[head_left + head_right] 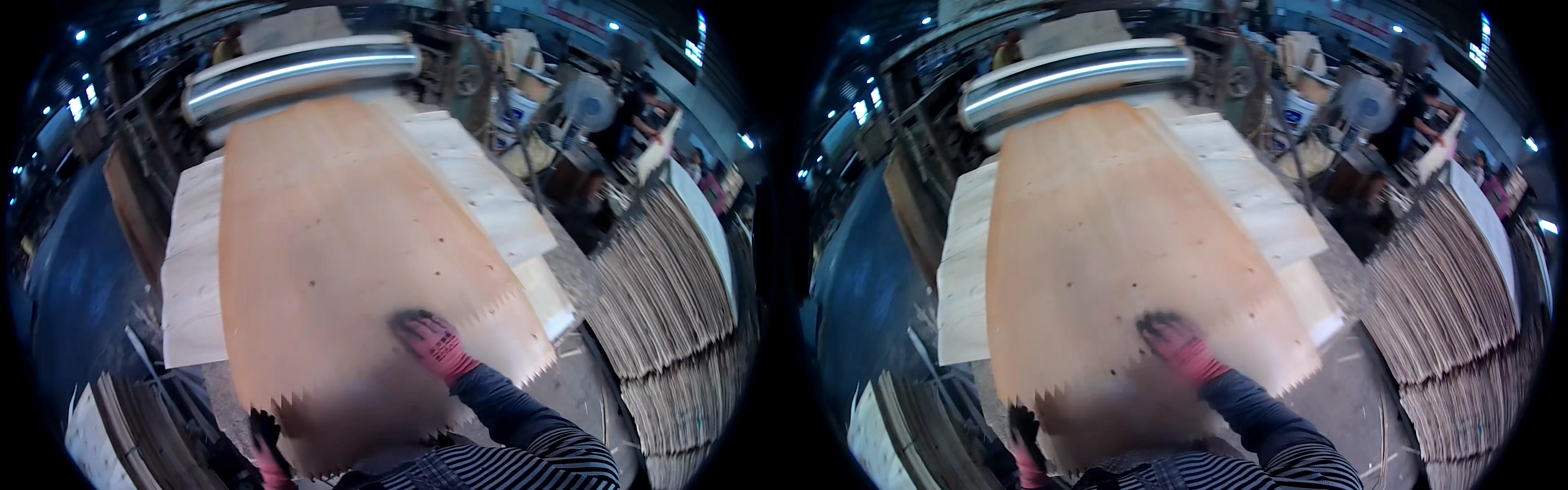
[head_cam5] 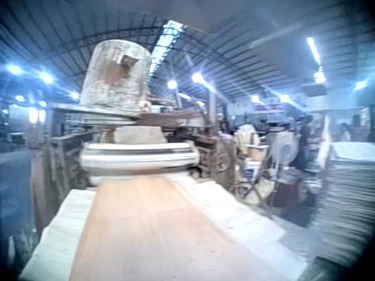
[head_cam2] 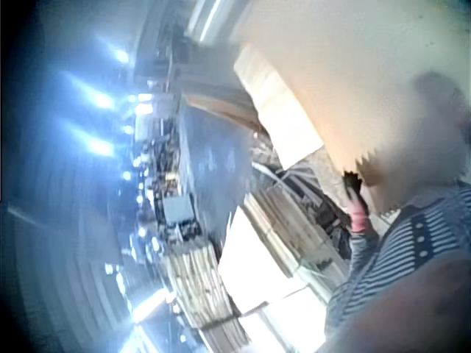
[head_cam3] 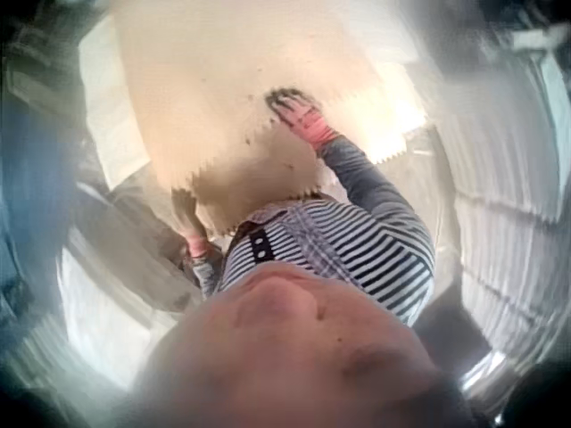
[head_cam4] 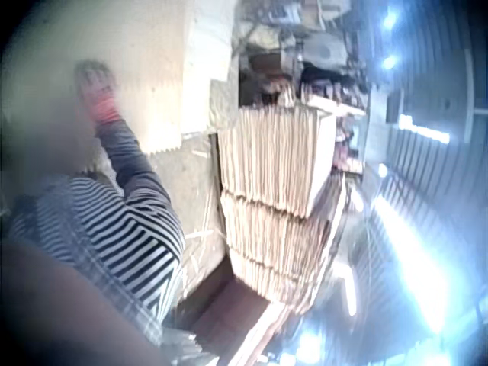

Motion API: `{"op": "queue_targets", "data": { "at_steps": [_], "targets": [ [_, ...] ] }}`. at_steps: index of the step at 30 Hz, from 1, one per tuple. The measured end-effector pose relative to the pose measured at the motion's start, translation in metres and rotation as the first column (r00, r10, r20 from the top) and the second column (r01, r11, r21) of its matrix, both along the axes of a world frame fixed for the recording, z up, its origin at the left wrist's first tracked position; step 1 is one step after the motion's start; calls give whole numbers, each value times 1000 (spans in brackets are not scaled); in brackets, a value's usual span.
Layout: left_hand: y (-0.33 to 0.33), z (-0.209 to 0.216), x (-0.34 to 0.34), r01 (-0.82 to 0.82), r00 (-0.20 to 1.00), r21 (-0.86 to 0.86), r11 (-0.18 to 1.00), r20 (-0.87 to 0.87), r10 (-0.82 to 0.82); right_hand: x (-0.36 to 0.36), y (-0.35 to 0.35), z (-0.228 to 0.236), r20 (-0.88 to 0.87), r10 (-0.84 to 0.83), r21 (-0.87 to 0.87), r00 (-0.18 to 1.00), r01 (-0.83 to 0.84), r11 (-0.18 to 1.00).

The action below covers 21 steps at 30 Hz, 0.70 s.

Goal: The person repeatedly picks up thin wooden sheets with serrated edges, places them on a roller machine, and wipes the surface with gloved hands. The person stacks processed sheets to the side and continues the cycle with new sheets from a nearby pile.

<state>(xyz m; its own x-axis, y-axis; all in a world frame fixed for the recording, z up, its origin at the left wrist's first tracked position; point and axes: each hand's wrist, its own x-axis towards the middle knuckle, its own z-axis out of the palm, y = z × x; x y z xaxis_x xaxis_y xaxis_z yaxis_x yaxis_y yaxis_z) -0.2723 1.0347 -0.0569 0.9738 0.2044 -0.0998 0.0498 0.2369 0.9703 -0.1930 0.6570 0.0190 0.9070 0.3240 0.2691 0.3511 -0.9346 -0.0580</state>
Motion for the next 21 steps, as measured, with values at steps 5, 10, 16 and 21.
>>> {"op": "queue_targets", "data": {
  "at_steps": [5, 10, 16, 21],
  "targets": [
    [-16, -25, -30, -11, 1000, 906, 423, 20, -18, 104, 11, -30, 189, 24, 107, 982, -45, 993],
    [-26, -29, -34, -5, 998, 984, 178, -5, 56, 185, 26, -45, 174, -132, -43, 976, 141, 989],
    [-12, -36, -40, 80, 975, 921, 381, -152, 161, 107, 69, -11, 98, 20, 160, 995, -36, 986],
    [4, -19, -47, 43, 999, 847, 530, -34, -26, -34, 39, -27, 6, 155, 142, 988, -154, 978]
  ]
}}
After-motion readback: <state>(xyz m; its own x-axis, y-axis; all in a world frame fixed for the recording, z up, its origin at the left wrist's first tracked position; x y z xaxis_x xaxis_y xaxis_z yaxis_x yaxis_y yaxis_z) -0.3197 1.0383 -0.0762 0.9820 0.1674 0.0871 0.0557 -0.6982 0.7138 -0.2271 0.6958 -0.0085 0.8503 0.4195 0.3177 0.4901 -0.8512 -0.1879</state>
